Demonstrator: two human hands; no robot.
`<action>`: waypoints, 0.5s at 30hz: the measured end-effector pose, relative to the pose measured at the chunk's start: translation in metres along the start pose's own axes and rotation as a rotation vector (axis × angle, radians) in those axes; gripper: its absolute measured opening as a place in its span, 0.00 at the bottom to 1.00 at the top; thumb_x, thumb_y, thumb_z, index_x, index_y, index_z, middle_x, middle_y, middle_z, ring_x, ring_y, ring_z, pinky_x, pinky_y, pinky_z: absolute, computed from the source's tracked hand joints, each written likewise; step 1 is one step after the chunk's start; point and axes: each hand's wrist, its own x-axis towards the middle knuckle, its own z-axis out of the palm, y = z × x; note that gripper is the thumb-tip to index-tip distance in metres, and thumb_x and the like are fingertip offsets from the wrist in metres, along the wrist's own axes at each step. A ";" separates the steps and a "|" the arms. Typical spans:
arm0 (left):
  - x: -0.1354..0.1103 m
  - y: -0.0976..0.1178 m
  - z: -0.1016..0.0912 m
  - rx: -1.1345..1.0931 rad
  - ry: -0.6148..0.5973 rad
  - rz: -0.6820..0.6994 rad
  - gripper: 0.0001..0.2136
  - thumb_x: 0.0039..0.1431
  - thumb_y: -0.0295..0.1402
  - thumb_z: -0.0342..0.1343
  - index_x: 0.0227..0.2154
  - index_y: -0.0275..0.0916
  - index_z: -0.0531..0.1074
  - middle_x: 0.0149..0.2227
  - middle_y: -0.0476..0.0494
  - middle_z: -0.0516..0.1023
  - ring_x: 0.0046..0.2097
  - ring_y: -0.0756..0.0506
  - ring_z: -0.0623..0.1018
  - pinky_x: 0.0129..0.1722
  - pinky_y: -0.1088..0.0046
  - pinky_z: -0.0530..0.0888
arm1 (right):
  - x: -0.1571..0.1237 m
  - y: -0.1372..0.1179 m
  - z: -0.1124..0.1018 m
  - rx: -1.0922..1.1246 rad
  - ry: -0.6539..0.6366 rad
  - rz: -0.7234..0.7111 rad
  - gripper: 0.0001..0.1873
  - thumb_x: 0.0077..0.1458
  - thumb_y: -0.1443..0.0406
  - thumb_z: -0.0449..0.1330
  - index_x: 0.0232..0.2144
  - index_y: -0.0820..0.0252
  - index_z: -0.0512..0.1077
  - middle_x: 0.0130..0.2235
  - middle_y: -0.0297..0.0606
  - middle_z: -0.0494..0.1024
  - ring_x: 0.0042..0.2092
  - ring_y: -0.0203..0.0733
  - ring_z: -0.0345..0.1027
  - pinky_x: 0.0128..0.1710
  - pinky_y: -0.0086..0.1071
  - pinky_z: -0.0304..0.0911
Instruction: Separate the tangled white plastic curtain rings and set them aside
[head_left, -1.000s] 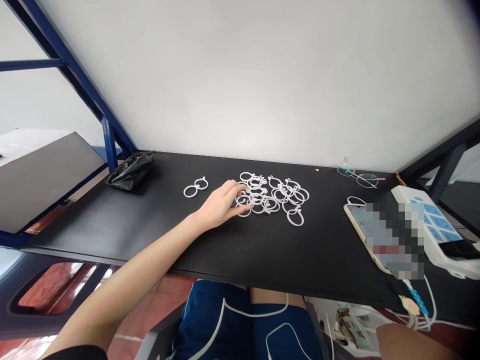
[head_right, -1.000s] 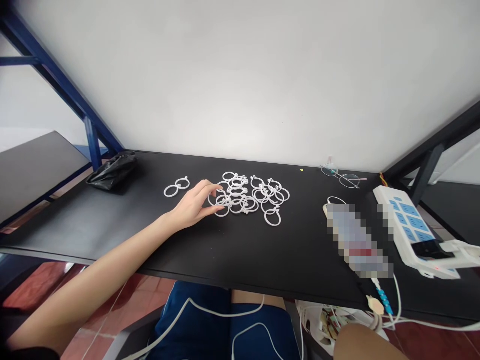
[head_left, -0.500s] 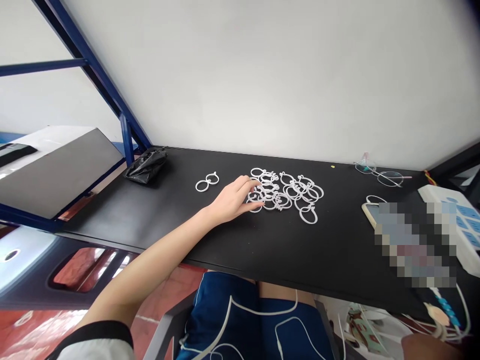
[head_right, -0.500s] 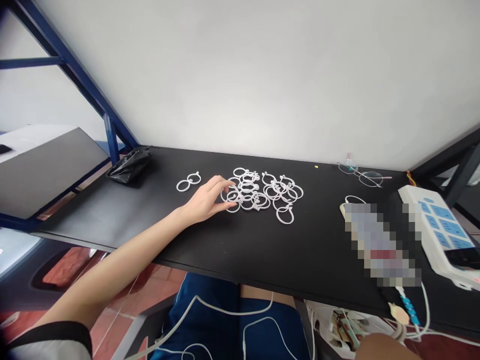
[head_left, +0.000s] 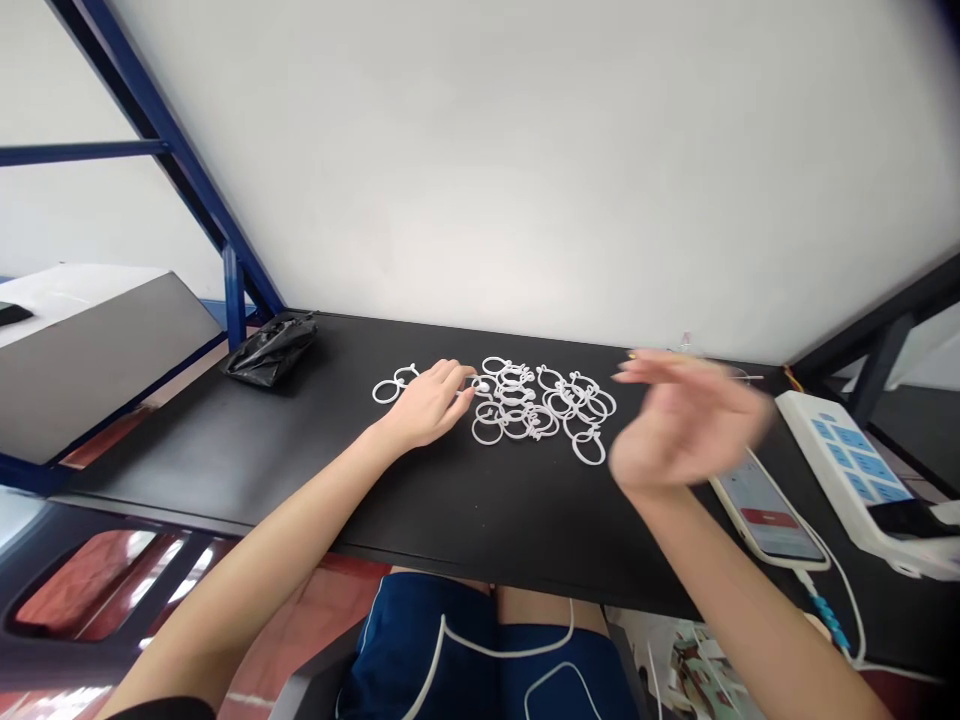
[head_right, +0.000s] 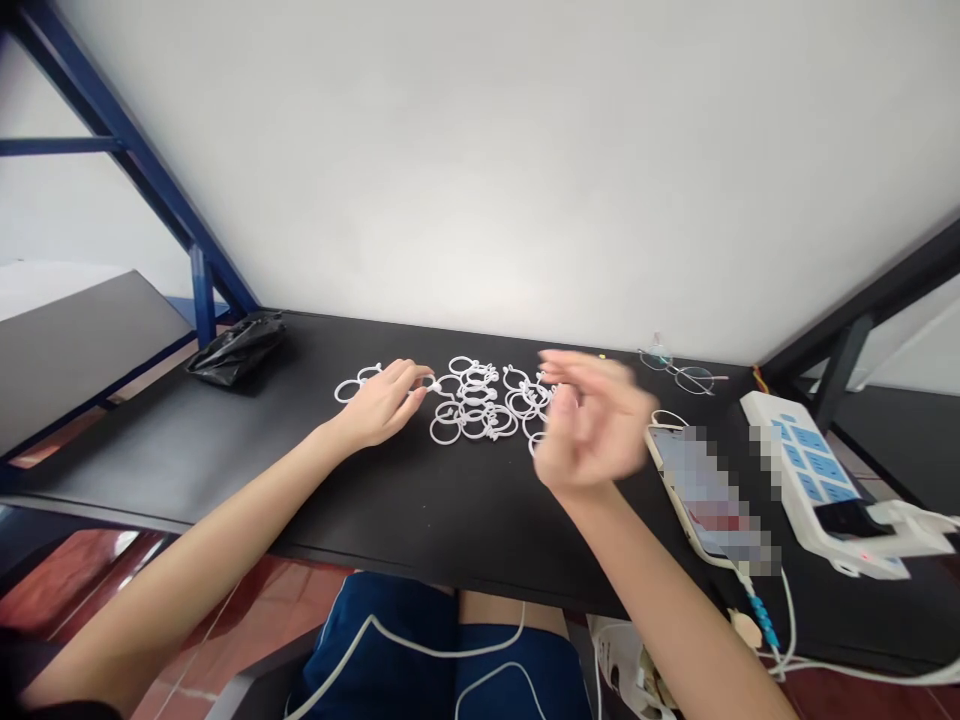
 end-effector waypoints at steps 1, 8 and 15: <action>0.000 -0.004 0.001 0.047 -0.021 -0.036 0.18 0.70 0.39 0.38 0.48 0.33 0.67 0.40 0.38 0.74 0.42 0.41 0.72 0.43 0.64 0.71 | -0.007 0.003 0.002 -0.004 -0.009 0.000 0.11 0.64 0.68 0.55 0.48 0.55 0.68 0.43 0.41 0.76 0.40 0.42 0.73 0.36 0.39 0.72; -0.002 -0.017 0.002 0.330 -0.103 -0.240 0.17 0.63 0.45 0.49 0.40 0.34 0.72 0.38 0.38 0.76 0.42 0.39 0.75 0.41 0.63 0.71 | -0.054 0.012 0.013 0.003 -0.311 0.363 0.11 0.59 0.73 0.51 0.31 0.57 0.71 0.31 0.36 0.75 0.31 0.39 0.71 0.29 0.33 0.68; -0.004 -0.019 -0.008 0.396 -0.181 -0.356 0.15 0.58 0.43 0.54 0.36 0.35 0.75 0.39 0.37 0.75 0.43 0.37 0.74 0.41 0.62 0.70 | -0.048 0.003 0.010 0.032 -0.349 0.347 0.12 0.58 0.74 0.50 0.29 0.57 0.70 0.28 0.33 0.72 0.25 0.34 0.66 0.25 0.30 0.63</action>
